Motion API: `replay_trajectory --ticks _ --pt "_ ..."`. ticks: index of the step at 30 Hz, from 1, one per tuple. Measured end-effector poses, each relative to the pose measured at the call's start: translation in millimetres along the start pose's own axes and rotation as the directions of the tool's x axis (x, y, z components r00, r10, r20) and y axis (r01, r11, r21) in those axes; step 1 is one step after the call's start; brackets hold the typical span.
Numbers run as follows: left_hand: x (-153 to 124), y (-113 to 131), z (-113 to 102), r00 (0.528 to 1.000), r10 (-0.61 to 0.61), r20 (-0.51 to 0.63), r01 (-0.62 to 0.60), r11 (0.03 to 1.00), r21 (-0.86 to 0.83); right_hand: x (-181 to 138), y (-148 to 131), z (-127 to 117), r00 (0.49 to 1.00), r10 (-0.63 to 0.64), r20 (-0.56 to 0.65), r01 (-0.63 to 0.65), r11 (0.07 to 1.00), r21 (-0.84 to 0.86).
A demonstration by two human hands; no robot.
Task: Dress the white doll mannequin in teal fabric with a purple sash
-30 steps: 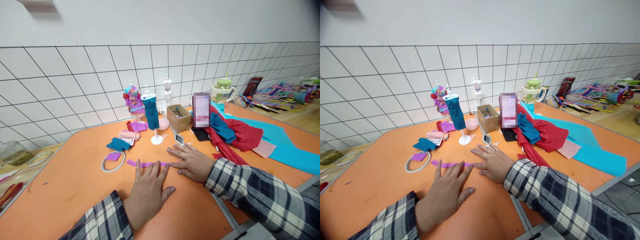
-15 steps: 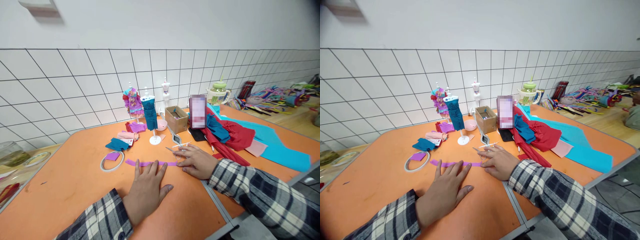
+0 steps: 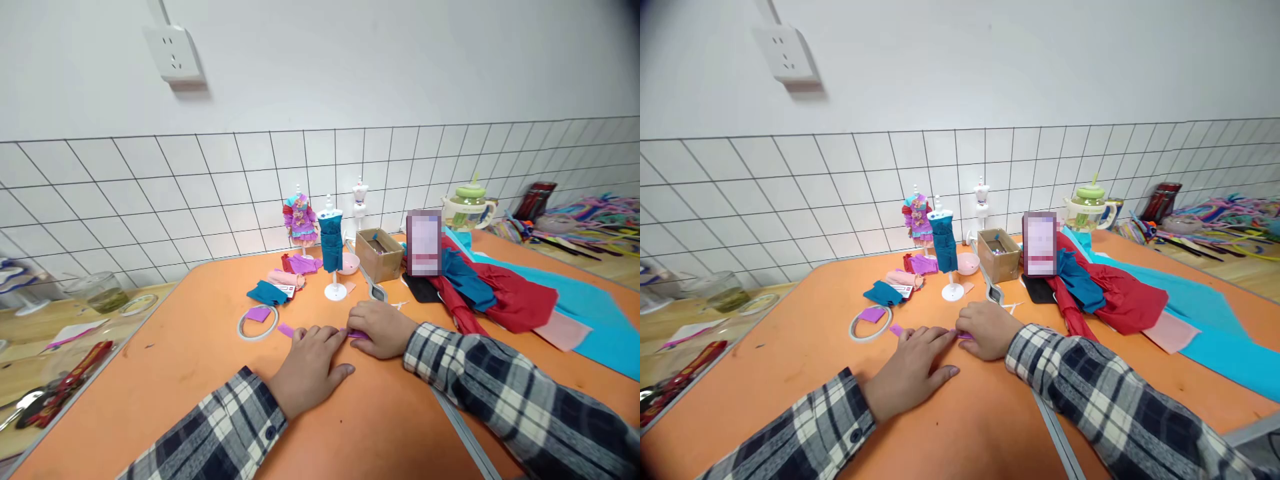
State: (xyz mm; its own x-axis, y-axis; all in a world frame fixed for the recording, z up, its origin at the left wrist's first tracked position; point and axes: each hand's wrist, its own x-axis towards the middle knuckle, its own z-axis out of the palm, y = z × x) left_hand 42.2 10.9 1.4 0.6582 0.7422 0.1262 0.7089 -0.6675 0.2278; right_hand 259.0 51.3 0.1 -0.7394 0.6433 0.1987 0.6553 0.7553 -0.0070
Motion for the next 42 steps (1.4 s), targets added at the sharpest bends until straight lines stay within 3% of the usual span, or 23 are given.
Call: replay_trajectory --ticks 5,10,12,20,27,32,38,42 --pt "1.2 -4.1 5.6 0.999 -0.033 -0.037 0.031 0.999 -0.043 -8.3 12.4 1.6 1.0 -0.002 -0.018 0.001 0.999 -0.05" --pt "4.7 -12.6 -0.6 0.97 -0.086 -0.228 0.092 0.996 0.016 -16.4 20.2 -15.2 0.978 0.054 -0.203 -0.041 0.997 0.067" --pt "5.3 -16.9 -4.4 0.962 -0.099 -0.255 0.114 0.992 0.046 -19.9 22.5 -20.7 0.97 0.074 -0.23 -0.054 0.994 0.094" --pt "5.3 -17.0 -2.7 0.991 -0.067 -0.114 0.059 0.996 -0.07 -23.6 25.8 -32.1 0.925 0.193 -0.328 -0.19 0.981 0.041" --pt "6.1 -19.0 -2.8 0.992 -0.063 -0.112 0.059 0.997 -0.043 -25.9 33.0 -35.5 0.852 0.338 -0.399 -0.329 0.94 0.094" --pt "6.8 -15.3 -0.2 0.967 -0.067 -0.247 0.07 0.998 0.004 -23.9 25.9 -34.9 0.871 0.328 -0.367 -0.304 0.945 0.123" --pt "15.9 7.4 7.8 0.976 -0.022 -0.218 0.018 1.0 -0.021 -14.9 -7.6 -47.2 0.837 0.305 -0.454 -0.221 0.948 0.229" --pt "16.4 8.4 11.1 0.985 -0.056 -0.164 0.042 0.995 -0.089 -15.4 -4.1 -51.4 0.779 0.396 -0.486 -0.252 0.908 0.334"
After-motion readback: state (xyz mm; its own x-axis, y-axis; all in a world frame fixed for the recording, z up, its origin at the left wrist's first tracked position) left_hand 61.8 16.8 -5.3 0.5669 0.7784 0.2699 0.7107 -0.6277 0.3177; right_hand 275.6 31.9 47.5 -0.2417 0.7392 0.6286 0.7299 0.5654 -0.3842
